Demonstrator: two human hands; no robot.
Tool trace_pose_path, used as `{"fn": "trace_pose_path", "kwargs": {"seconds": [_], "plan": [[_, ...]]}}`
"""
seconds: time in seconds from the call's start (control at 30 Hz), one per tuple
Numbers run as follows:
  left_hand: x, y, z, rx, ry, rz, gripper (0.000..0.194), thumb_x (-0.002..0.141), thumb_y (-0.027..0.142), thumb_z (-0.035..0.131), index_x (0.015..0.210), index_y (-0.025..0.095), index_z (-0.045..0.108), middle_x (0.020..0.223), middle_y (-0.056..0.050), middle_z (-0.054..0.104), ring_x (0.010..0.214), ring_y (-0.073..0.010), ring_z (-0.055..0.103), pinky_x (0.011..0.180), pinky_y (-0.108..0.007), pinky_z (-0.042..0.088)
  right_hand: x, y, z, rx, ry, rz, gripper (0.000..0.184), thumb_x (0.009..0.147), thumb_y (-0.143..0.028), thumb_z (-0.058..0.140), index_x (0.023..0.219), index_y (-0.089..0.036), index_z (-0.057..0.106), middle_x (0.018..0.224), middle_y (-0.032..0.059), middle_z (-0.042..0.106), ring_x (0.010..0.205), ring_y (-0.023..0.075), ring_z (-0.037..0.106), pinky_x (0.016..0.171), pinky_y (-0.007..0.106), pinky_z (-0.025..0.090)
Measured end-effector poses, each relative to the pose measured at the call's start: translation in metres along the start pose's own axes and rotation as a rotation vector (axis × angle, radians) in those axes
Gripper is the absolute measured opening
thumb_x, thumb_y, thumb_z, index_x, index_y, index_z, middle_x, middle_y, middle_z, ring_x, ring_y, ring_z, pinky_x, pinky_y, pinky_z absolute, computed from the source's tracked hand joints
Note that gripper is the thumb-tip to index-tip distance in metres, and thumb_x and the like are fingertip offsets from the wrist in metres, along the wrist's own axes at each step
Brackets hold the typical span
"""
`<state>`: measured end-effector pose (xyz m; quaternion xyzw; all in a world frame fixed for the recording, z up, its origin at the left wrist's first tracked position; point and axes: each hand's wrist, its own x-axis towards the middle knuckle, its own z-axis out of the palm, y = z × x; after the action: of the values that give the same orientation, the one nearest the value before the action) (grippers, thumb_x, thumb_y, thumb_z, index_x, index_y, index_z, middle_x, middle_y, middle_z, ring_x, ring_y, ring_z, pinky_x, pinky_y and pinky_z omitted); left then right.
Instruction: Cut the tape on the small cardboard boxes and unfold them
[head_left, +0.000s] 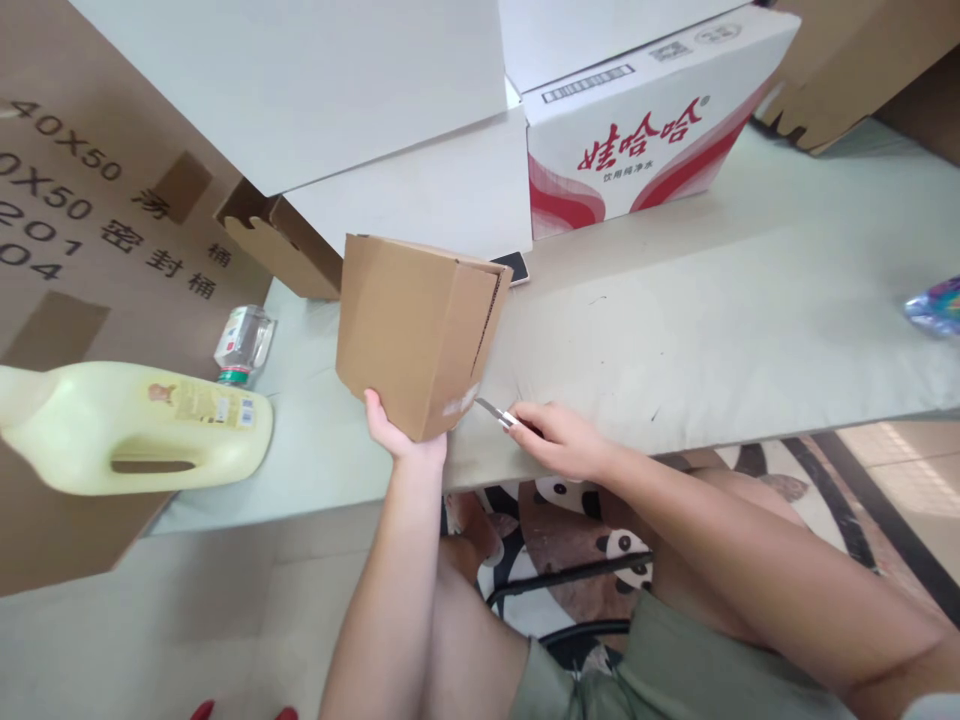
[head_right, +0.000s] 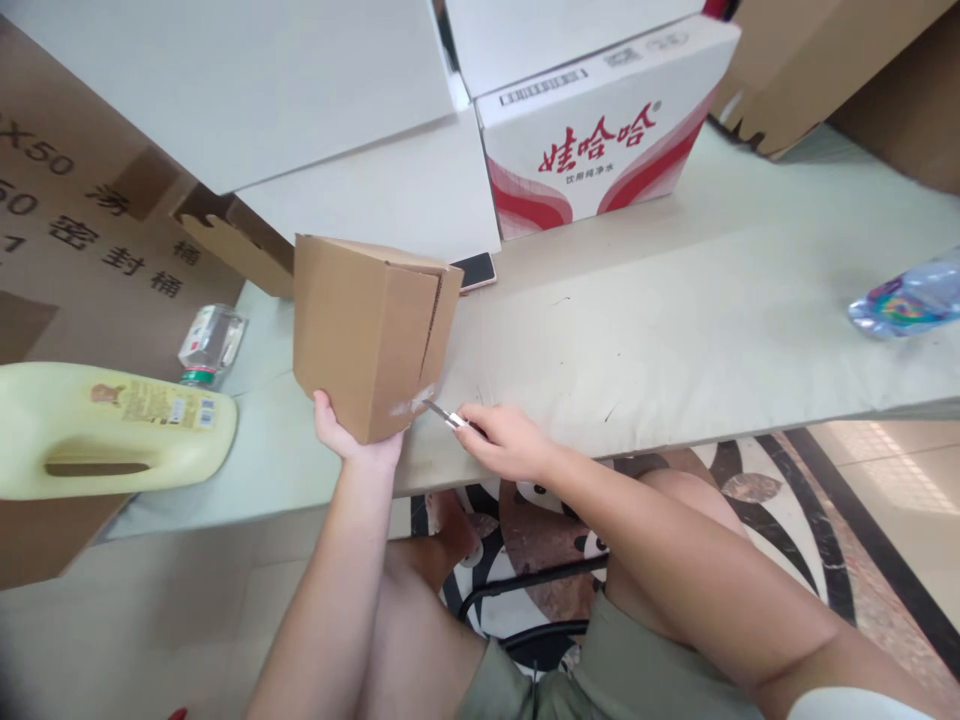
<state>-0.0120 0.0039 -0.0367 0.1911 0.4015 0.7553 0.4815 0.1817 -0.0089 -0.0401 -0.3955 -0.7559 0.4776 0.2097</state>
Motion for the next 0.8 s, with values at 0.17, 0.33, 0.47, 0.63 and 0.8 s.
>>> {"fn": "trace_pose_path", "kwargs": {"seconds": [0.17, 0.33, 0.47, 0.63, 0.8], "plan": [[-0.001, -0.002, 0.001, -0.007, 0.026, -0.013, 0.05, 0.087, 0.06, 0.046, 0.118, 0.026, 0.065, 0.138, -0.011, 0.057, 0.124, -0.0355, 0.054, 0.096, -0.053, 0.05, 0.008, -0.003, 0.012, -0.005, 0.036, 0.043, 0.023, 0.095, -0.033, 0.039, 0.076, -0.022, 0.042, 0.064, -0.0037, 0.045, 0.06, 0.0124, 0.044, 0.061, 0.026, 0.029], [0.0, 0.0, -0.002, 0.008, 0.062, -0.039, 0.055, 0.087, 0.062, 0.044, 0.123, 0.026, 0.062, 0.135, -0.012, 0.058, 0.119, -0.0363, 0.057, 0.091, -0.054, 0.051, 0.014, -0.007, 0.019, 0.005, 0.061, 0.076, 0.022, 0.096, -0.032, 0.038, 0.077, -0.022, 0.043, 0.065, -0.0033, 0.046, 0.062, 0.013, 0.045, 0.061, 0.026, 0.029], [-0.001, 0.002, -0.003, -0.008, 0.073, -0.032, 0.056, 0.086, 0.061, 0.043, 0.125, 0.026, 0.061, 0.133, -0.013, 0.059, 0.116, -0.0351, 0.058, 0.088, -0.052, 0.052, 0.014, -0.01, 0.023, 0.0, 0.048, 0.071, 0.02, 0.096, -0.03, 0.038, 0.078, -0.021, 0.044, 0.064, -0.0036, 0.044, 0.06, 0.0126, 0.044, 0.061, 0.026, 0.027], [-0.001, 0.001, -0.001, -0.02, 0.06, -0.033, 0.057, 0.086, 0.063, 0.045, 0.125, 0.025, 0.061, 0.134, -0.013, 0.059, 0.117, -0.0347, 0.058, 0.09, -0.051, 0.052, 0.014, -0.015, 0.027, -0.055, 0.051, 0.128, 0.02, 0.096, -0.029, 0.038, 0.079, -0.022, 0.044, 0.062, -0.0036, 0.042, 0.057, 0.0129, 0.041, 0.059, 0.027, 0.025], [0.002, -0.005, -0.001, -0.009, 0.084, 0.005, 0.056, 0.087, 0.061, 0.043, 0.127, 0.024, 0.06, 0.133, -0.012, 0.06, 0.118, -0.034, 0.058, 0.092, -0.049, 0.051, 0.016, -0.016, 0.026, -0.079, 0.074, 0.149, 0.019, 0.095, -0.029, 0.038, 0.079, -0.022, 0.043, 0.062, -0.0027, 0.042, 0.058, 0.0137, 0.04, 0.059, 0.027, 0.025]]}}
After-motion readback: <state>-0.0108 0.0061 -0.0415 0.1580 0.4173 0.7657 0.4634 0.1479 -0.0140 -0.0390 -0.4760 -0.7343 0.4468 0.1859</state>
